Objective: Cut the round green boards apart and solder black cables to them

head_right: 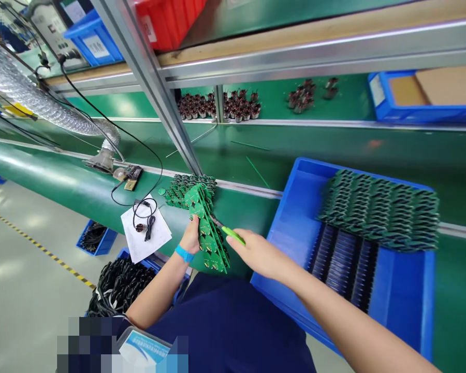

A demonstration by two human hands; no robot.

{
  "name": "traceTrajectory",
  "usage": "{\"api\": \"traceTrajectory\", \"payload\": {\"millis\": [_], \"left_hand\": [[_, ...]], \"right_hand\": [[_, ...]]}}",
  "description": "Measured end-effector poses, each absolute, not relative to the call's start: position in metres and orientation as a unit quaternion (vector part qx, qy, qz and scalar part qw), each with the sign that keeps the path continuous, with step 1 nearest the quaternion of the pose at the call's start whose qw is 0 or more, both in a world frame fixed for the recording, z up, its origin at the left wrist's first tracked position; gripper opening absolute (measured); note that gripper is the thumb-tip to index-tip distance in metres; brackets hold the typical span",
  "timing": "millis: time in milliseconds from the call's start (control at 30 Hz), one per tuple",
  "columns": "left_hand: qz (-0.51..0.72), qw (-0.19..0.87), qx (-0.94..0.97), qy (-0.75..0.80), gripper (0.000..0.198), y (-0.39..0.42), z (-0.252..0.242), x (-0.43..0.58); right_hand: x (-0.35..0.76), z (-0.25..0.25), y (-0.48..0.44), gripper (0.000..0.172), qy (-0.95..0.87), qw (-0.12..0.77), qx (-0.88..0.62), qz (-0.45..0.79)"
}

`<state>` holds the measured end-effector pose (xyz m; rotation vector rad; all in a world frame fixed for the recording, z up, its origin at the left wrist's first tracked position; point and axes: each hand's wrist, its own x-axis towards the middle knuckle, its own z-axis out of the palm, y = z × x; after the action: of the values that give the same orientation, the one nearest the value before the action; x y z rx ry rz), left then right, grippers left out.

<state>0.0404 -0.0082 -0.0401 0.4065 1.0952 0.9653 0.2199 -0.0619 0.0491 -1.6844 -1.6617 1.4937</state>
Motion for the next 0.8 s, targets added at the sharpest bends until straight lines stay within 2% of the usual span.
{"api": "traceTrajectory", "payload": {"millis": [333, 433, 633, 700, 800], "left_hand": [[0.443, 0.709, 0.189, 0.516, 0.047, -0.007, -0.039, 0.036], [0.43, 0.725, 0.179, 0.508, 0.05, -0.008, -0.042, 0.033], [0.346, 0.817, 0.113, 0.448, 0.074, -0.023, -0.055, 0.045], [0.337, 0.83, 0.092, 0.435, 0.075, -0.027, -0.058, 0.048], [0.339, 0.833, 0.077, 0.431, 0.071, -0.027, -0.06, 0.045]], "right_hand": [[0.223, 0.055, -0.06, 0.038, -0.615, 0.121, -0.616, 0.477], [0.22, 0.048, -0.062, 0.041, -0.571, 0.158, -0.61, 0.526], [0.206, 0.038, -0.079, 0.052, -0.319, 0.204, -0.476, 0.794], [0.211, 0.04, -0.069, 0.048, -0.295, 0.234, -0.451, 0.809], [0.232, 0.04, -0.031, 0.04, -0.288, 0.327, -0.485, 0.759]]}}
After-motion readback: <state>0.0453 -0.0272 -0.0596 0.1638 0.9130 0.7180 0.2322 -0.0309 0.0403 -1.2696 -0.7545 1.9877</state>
